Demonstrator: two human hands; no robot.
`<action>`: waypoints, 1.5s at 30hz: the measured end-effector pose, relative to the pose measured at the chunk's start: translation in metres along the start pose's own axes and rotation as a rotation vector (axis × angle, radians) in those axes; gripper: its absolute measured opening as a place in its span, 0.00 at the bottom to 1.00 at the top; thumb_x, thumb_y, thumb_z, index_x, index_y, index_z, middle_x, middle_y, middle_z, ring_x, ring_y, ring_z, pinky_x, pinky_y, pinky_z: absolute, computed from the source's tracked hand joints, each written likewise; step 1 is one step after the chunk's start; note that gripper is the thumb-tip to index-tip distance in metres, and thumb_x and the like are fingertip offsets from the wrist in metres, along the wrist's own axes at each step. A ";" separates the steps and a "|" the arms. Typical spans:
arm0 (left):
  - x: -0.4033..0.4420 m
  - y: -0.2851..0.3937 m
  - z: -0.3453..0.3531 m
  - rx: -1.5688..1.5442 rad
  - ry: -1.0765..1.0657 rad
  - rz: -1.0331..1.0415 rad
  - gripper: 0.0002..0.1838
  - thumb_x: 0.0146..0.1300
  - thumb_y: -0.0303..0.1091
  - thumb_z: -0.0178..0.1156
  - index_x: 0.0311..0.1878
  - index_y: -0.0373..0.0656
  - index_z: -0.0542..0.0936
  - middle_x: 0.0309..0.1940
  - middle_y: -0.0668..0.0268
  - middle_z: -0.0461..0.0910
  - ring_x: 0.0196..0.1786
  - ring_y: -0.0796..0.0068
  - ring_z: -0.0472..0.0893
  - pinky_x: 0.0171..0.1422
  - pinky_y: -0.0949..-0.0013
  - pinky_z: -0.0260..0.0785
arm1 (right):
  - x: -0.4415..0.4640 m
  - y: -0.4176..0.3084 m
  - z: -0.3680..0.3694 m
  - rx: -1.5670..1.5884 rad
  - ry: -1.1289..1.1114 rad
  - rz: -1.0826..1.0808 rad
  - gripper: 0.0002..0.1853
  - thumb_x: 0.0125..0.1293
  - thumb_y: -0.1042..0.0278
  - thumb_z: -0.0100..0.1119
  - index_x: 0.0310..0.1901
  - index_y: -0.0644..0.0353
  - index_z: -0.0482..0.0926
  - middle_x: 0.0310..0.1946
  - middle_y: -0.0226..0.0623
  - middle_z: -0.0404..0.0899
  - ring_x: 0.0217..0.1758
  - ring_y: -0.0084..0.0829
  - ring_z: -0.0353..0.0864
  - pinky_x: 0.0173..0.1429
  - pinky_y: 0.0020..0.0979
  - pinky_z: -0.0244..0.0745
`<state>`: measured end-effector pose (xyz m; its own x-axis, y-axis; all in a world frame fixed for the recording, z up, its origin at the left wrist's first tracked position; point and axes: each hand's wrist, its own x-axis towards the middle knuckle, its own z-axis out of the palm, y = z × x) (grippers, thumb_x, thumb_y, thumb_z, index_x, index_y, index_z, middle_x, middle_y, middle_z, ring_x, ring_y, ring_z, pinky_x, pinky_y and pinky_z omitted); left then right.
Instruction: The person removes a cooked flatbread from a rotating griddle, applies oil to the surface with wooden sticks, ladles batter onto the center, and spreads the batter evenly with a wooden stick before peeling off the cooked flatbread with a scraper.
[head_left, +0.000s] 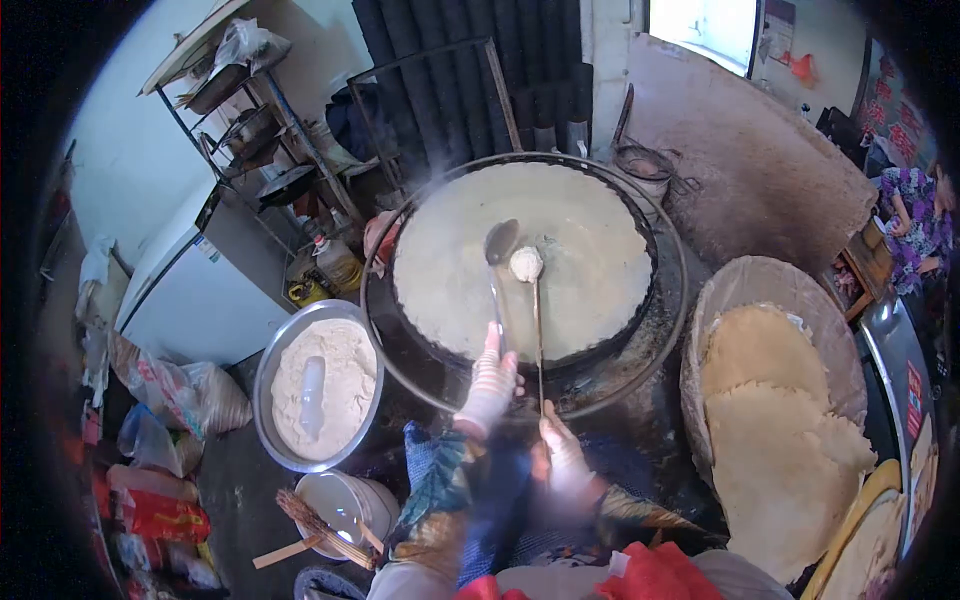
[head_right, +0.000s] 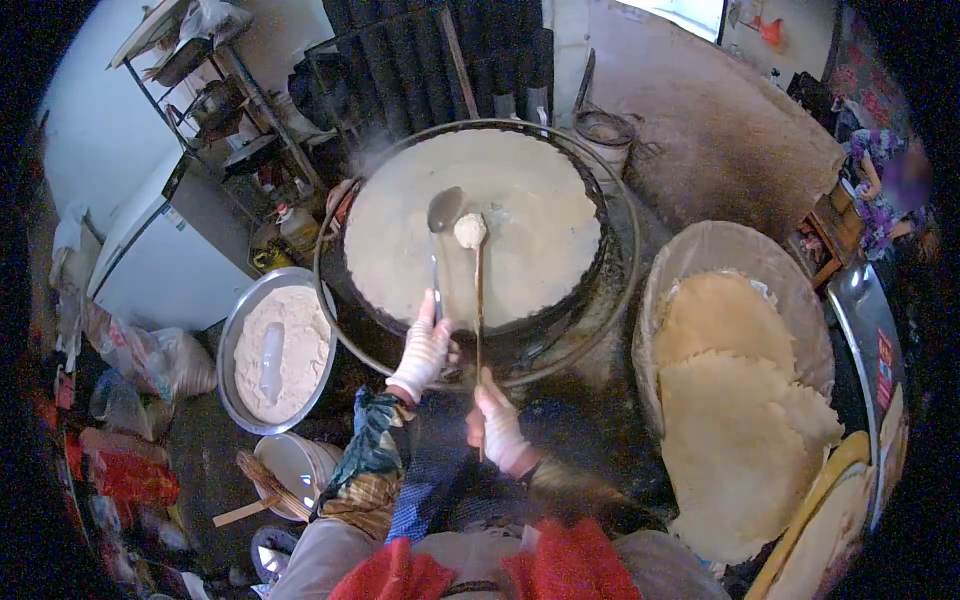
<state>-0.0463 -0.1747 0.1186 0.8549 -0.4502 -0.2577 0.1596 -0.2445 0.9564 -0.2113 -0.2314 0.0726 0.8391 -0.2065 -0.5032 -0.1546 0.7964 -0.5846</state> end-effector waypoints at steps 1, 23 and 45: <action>0.002 -0.002 0.012 -0.130 -0.026 -0.009 0.38 0.72 0.28 0.51 0.78 0.68 0.47 0.35 0.70 0.74 0.25 0.81 0.71 0.25 0.74 0.70 | 0.001 0.002 -0.001 -0.003 -0.021 0.005 0.30 0.72 0.48 0.53 0.73 0.34 0.58 0.15 0.25 0.63 0.13 0.21 0.61 0.17 0.27 0.57; -0.073 0.068 -0.088 -1.538 -0.426 -0.099 0.12 0.77 0.35 0.43 0.43 0.34 0.68 0.19 0.75 0.65 0.17 0.86 0.66 0.22 0.81 0.66 | -0.030 -0.104 -0.066 -0.164 0.004 0.142 0.21 0.73 0.54 0.52 0.66 0.36 0.68 0.13 0.22 0.59 0.10 0.17 0.55 0.14 0.24 0.51; -0.112 -0.177 -0.267 -0.627 0.424 -0.326 0.17 0.64 0.32 0.60 0.54 0.38 0.73 0.41 0.55 0.78 0.32 0.70 0.78 0.31 0.71 0.75 | 0.134 -0.250 -0.037 -2.097 0.405 -0.567 0.22 0.69 0.60 0.53 0.64 0.46 0.74 0.41 0.49 0.84 0.38 0.44 0.83 0.47 0.39 0.78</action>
<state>-0.0387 0.1487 0.0147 0.8116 -0.0463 -0.5823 0.5708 0.2749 0.7737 -0.0796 -0.4789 0.1277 0.9066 -0.4218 0.0134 -0.4129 -0.8930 -0.1792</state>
